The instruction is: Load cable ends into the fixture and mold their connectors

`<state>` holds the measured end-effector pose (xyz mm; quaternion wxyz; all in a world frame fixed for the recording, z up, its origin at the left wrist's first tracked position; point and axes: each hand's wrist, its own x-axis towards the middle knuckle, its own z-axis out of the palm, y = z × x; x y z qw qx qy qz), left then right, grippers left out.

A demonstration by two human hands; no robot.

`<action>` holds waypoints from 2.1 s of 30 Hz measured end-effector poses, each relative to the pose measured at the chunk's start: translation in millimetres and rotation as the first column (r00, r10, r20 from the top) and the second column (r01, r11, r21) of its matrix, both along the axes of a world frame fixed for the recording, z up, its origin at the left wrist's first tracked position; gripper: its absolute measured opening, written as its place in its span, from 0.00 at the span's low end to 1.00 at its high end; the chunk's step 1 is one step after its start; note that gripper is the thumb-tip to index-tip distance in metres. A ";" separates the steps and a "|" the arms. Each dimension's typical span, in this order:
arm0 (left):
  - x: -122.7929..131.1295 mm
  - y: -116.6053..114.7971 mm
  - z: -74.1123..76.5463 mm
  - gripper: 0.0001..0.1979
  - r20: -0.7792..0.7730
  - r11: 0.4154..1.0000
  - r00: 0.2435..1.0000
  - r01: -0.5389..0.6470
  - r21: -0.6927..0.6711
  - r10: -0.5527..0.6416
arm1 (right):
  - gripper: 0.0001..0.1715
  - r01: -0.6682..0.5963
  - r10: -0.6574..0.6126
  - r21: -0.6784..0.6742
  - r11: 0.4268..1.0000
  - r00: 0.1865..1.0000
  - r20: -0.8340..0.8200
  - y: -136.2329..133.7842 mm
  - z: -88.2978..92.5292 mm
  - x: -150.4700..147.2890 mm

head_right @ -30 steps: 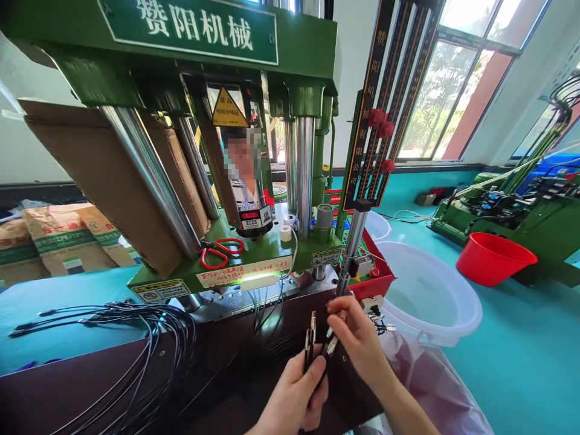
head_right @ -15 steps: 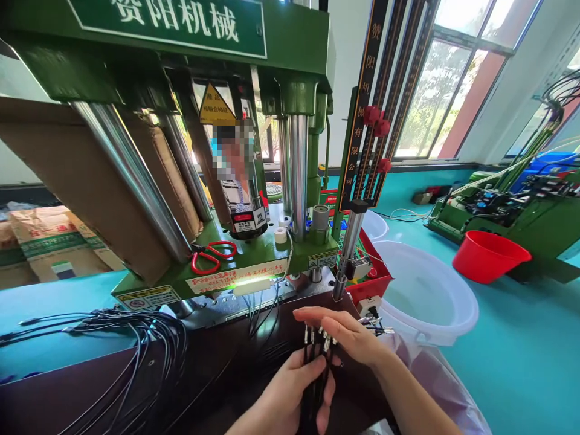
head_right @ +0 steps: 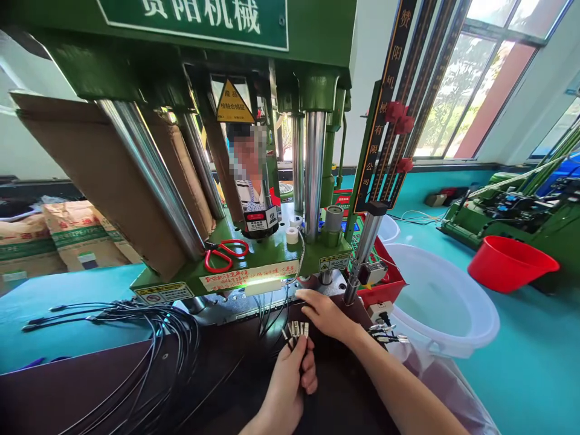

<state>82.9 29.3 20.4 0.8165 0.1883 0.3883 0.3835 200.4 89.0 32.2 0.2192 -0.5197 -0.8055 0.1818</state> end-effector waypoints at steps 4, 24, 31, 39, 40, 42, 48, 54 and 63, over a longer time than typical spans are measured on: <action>-1.2 0.6 -7.1 0.35 -0.077 0.998 0.997 -0.021 0.060 0.026 | 0.17 0.032 -0.037 0.030 0.999 0.980 0.194 35.4 -25.9 -22.3; 3.6 -16.3 -6.3 0.27 -0.229 0.934 0.938 0.305 0.184 -0.261 | 0.28 0.272 -0.662 -0.647 0.713 0.565 -0.492 -130.5 -14.3 21.1; 5.6 -24.8 -3.0 0.23 -0.369 0.882 0.874 0.415 0.224 -0.317 | 0.39 0.193 -0.658 -0.635 0.748 0.091 -0.747 -139.5 -32.7 -3.8; 6.1 -27.8 -4.3 0.19 -0.412 0.906 0.872 0.371 0.204 -0.265 | 0.34 0.223 -0.624 -0.598 0.770 0.063 -0.779 -141.8 -39.0 -3.7; 6.0 -27.8 -3.5 0.19 -0.417 0.906 0.870 0.370 0.205 -0.261 | 0.34 0.224 -0.622 -0.596 0.771 0.068 -0.780 -141.9 -38.9 -3.7; 5.7 -27.8 -1.9 0.19 -0.424 0.899 0.863 0.386 0.205 -0.273 | 0.34 0.232 -0.624 -0.594 0.771 0.086 -0.777 -141.6 -38.5 -4.0; 3.1 -27.7 -5.1 0.21 -0.404 0.889 0.866 0.403 0.218 -0.294 | 0.31 0.359 -0.604 -0.521 0.774 0.172 -0.779 -141.5 -41.2 -10.3; -0.6 -20.1 -13.4 0.24 -0.411 0.880 0.882 0.370 0.299 -0.231 | 0.28 0.363 -0.601 -0.509 0.780 0.209 -0.772 -143.7 -41.9 -14.0; 1.6 -18.2 -6.3 0.24 -0.413 0.883 0.852 0.428 0.193 -0.323 | 0.37 0.256 -0.657 -0.626 0.737 0.050 -0.753 -143.6 -33.8 -7.0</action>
